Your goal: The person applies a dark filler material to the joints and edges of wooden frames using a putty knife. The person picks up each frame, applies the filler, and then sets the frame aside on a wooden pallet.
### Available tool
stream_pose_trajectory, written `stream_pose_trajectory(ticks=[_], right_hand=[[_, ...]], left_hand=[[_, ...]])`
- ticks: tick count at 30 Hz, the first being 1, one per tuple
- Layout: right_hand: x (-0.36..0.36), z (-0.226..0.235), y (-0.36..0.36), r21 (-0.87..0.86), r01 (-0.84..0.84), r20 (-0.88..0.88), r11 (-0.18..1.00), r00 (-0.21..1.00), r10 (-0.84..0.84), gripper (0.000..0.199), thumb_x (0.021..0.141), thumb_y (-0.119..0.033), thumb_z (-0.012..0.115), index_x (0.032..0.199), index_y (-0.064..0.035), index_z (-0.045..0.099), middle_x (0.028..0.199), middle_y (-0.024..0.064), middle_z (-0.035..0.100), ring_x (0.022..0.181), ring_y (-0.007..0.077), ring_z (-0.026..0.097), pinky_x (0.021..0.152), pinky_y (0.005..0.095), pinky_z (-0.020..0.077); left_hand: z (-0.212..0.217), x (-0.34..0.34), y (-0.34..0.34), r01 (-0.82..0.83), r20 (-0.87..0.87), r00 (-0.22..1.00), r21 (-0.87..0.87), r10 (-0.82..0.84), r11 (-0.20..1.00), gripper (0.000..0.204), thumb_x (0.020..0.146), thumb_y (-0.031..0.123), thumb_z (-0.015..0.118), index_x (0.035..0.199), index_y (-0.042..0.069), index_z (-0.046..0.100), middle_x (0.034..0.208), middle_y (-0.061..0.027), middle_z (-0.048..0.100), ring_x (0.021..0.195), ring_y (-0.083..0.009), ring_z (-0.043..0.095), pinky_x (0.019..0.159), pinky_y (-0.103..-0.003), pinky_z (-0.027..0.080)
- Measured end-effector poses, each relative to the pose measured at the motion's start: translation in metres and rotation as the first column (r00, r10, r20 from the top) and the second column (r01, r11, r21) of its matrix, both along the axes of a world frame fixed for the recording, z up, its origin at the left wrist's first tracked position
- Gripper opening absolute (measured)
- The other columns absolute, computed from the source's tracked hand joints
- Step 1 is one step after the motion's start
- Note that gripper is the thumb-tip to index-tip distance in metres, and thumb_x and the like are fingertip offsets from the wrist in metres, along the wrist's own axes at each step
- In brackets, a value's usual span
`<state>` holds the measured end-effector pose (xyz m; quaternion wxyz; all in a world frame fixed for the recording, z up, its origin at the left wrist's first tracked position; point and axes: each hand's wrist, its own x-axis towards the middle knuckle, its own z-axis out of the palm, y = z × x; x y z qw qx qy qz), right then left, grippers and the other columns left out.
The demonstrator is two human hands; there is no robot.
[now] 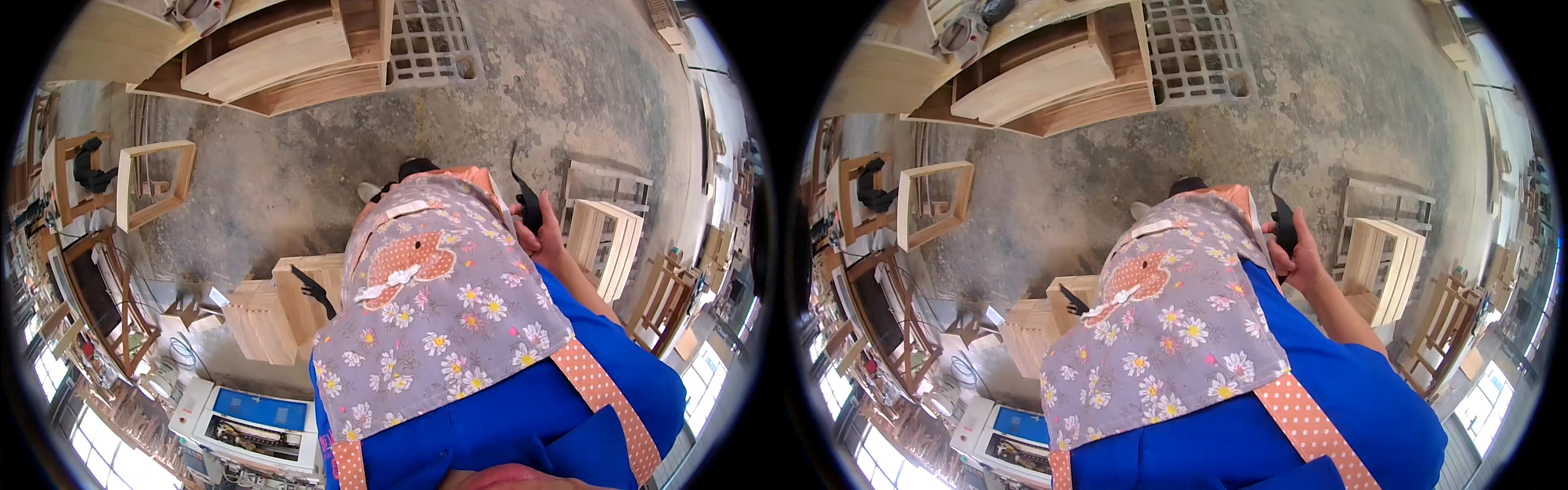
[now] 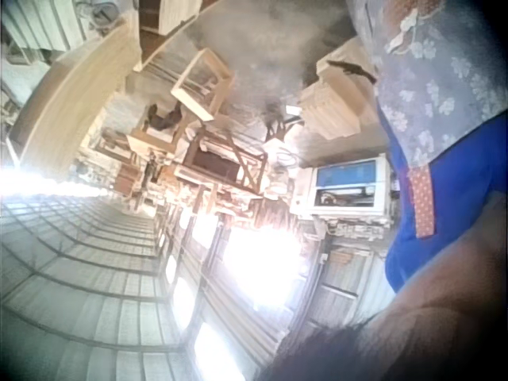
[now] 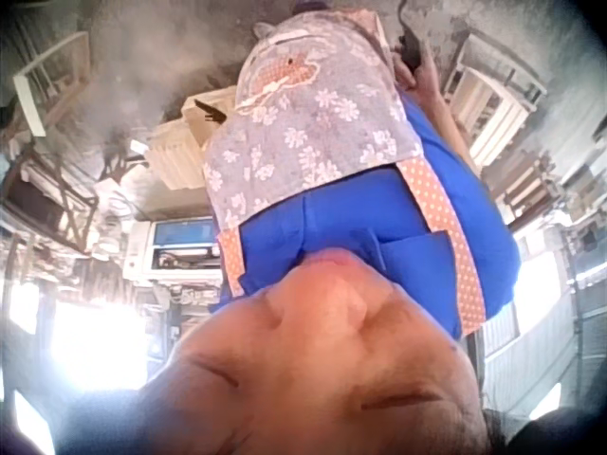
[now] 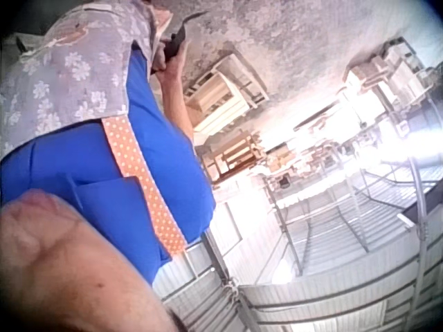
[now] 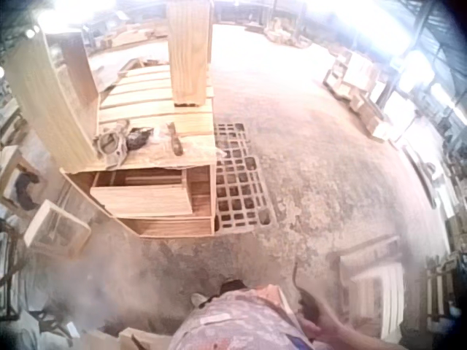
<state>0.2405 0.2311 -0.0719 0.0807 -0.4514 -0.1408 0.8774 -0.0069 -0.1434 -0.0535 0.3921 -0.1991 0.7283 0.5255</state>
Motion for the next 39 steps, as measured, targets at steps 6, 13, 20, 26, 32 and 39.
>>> stream_pose_trajectory(ticks=[6, 13, 20, 26, 32, 39], right_hand=[[-0.022, 0.019, 0.007, 0.093, 0.053, 0.086, 0.994, 0.994, -0.061, 0.070, 0.093, -0.065, 0.024, 0.107, -0.0044, 0.056, 0.047, -0.0023, 0.038, 0.033, 0.0056, 0.023, 0.033, 0.0210, 0.0179], [-0.048, 0.041, 0.007, 0.239, -0.426, 0.245, 0.873, 0.896, 0.370, 0.078, 0.093, -0.064, 0.018, 0.115, -0.0019, 0.059, 0.053, -0.0018, 0.042, 0.044, 0.0064, 0.031, 0.041, 0.0223, 0.0228], [-0.060, 0.043, 0.002, 0.575, -0.640, 0.545, 0.510, 0.765, 0.345, 0.039, 0.093, -0.034, 0.047, 0.107, -0.0019, 0.062, 0.074, 0.0044, 0.057, 0.066, 0.0107, 0.049, 0.060, 0.0252, 0.0396], [-0.105, 0.051, -0.006, 0.708, -0.603, 0.547, 0.368, 0.798, 0.255, 0.029, 0.090, -0.020, 0.054, 0.108, 0.0022, 0.059, 0.084, 0.0075, 0.061, 0.080, 0.0114, 0.052, 0.072, 0.0272, 0.0431], [-0.049, 0.048, 0.032, 0.622, -0.470, 0.498, 0.626, 0.855, 0.147, 0.045, 0.090, -0.043, 0.049, 0.090, -0.0001, 0.061, 0.062, 0.0011, 0.052, 0.061, 0.0102, 0.050, 0.057, 0.0277, 0.0411], [-0.071, 0.032, 0.060, 0.742, -0.663, 0.662, -0.102, 0.699, 0.270, 0.028, 0.083, -0.027, 0.062, 0.097, -0.0033, 0.063, 0.079, 0.0100, 0.061, 0.064, 0.0224, 0.059, 0.057, 0.0340, 0.0459]], left_hand=[[0.023, -0.009, 0.006, -0.028, -0.038, 0.999, 0.031, 0.030, 0.999, 0.034, 0.093, 0.039, 0.051, 0.095, 0.006, 0.058, 0.058, -0.0017, 0.050, 0.041, -0.0084, 0.037, 0.040, -0.022, 0.029], [0.063, -0.002, 0.008, -0.143, -0.126, 0.979, 0.113, 0.157, 0.983, 0.036, 0.095, 0.041, 0.049, 0.097, 0.006, 0.057, 0.057, -0.0008, 0.049, 0.041, -0.0071, 0.034, 0.039, -0.021, 0.025], [0.097, -0.041, 0.061, -0.219, -0.198, 0.942, 0.254, 0.272, 0.942, 0.035, 0.097, 0.039, 0.048, 0.098, 0.005, 0.057, 0.058, 0.0004, 0.048, 0.041, -0.0057, 0.033, 0.039, -0.020, 0.024], [0.040, -0.067, 0.131, 0.369, -0.103, 0.927, 0.422, -0.360, 0.828, 0.021, 0.095, 0.013, 0.045, 0.109, 0.003, 0.058, 0.080, 0.0012, 0.060, 0.056, -0.0023, 0.046, 0.046, -0.017, 0.034], [0.024, -0.064, 0.138, 0.277, 0.022, 0.949, 0.420, -0.315, 0.864, 0.034, 0.099, 0.027, 0.048, 0.129, 0.012, 0.049, 0.076, -0.0009, 0.058, 0.049, -0.0026, 0.041, 0.042, -0.019, 0.030], [0.038, -0.071, 0.144, 0.208, 0.115, 0.962, 0.274, -0.247, 0.939, 0.021, 0.099, 0.021, 0.045, 0.109, 0.004, 0.054, 0.067, -0.0027, 0.058, 0.045, -0.0033, 0.041, 0.040, -0.019, 0.030]])
